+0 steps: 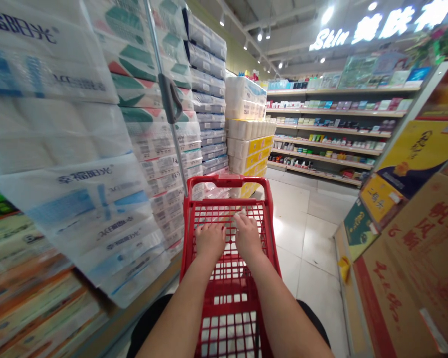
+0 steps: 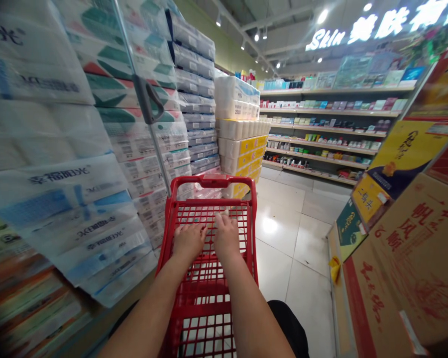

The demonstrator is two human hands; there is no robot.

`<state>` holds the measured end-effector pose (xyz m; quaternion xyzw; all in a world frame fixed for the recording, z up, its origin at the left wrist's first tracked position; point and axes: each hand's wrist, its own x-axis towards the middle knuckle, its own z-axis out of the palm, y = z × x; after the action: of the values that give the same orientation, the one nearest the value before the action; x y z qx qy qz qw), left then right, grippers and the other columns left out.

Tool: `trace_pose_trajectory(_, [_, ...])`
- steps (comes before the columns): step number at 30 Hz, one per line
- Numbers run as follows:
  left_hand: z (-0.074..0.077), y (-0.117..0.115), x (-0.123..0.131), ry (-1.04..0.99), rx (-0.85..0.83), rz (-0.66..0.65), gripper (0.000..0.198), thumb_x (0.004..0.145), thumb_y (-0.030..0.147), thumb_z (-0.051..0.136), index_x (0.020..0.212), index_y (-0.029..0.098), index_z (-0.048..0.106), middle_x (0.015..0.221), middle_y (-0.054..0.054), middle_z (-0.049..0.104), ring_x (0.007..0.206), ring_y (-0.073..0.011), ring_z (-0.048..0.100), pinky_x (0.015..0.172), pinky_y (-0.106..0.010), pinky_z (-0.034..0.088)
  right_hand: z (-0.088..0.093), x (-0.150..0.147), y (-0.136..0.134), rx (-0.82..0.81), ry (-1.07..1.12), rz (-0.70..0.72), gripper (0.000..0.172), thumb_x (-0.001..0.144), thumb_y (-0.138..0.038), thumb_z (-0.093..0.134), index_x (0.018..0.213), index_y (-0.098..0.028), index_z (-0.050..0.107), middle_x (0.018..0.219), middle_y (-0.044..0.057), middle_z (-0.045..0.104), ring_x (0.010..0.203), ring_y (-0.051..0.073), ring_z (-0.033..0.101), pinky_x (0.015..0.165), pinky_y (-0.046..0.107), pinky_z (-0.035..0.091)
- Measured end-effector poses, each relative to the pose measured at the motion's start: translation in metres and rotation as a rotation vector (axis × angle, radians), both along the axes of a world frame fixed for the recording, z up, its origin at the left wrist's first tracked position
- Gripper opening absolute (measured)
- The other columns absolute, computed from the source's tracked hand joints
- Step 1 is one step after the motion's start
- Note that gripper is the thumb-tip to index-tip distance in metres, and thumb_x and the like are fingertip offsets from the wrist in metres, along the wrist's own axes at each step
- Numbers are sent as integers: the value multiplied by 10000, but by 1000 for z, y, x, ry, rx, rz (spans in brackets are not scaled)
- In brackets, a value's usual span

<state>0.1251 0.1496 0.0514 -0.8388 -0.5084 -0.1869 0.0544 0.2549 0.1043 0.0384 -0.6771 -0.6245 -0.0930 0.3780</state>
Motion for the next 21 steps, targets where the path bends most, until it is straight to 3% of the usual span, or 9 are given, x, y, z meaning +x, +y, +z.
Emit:
trace_pose_trajectory(3, [1,0,-1,-3,-8,-10,351,965,335,349,1040,199,664,1039,-74,716,1006,-264,604,948,-455,349,0,-6,-3,-36,-36,187,536,740,25,461,1175,-227,645,1233,40,622,1087,216,502,935,321,394])
trace_pose_trajectory(5, [1,-1,-1,-5,-5,-8,354,963,348,354,1021,196,668,1029,-77,717,1002,-266,605,944,-456,352,2,2,-5,-33,26,106,558,745,30,456,1208,-230,627,1240,41,618,1083,208,502,935,319,394])
trace_pose_trajectory(8, [2,-1,0,-1,-1,-9,369,961,368,352,998,194,676,1018,-85,717,993,-269,605,935,-459,357,4,14,-6,-32,110,-132,533,782,10,442,1248,-195,599,1248,74,608,1053,221,504,931,338,396])
trace_pose_trajectory(10, [1,-1,0,0,-2,-8,373,961,368,350,997,194,678,1015,-87,717,992,-269,604,939,-460,354,5,12,-7,-44,96,-167,515,789,1,440,1246,-175,600,1278,90,589,1073,234,492,939,347,389])
trace_pose_trajectory(16, [0,1,-1,1,-14,-15,362,963,347,344,1033,205,670,1039,-80,715,1007,-262,599,951,-449,349,1,-13,-7,-94,-44,149,498,778,-20,477,1206,-226,625,1281,48,592,1073,223,493,947,332,377])
trace_pose_trajectory(21, [-2,1,-1,2,6,-10,380,961,375,343,1012,203,678,1025,-89,714,993,-262,601,952,-453,342,3,14,-8,-57,100,-140,514,793,-1,430,1221,-219,613,1250,72,598,1033,216,503,908,334,391])
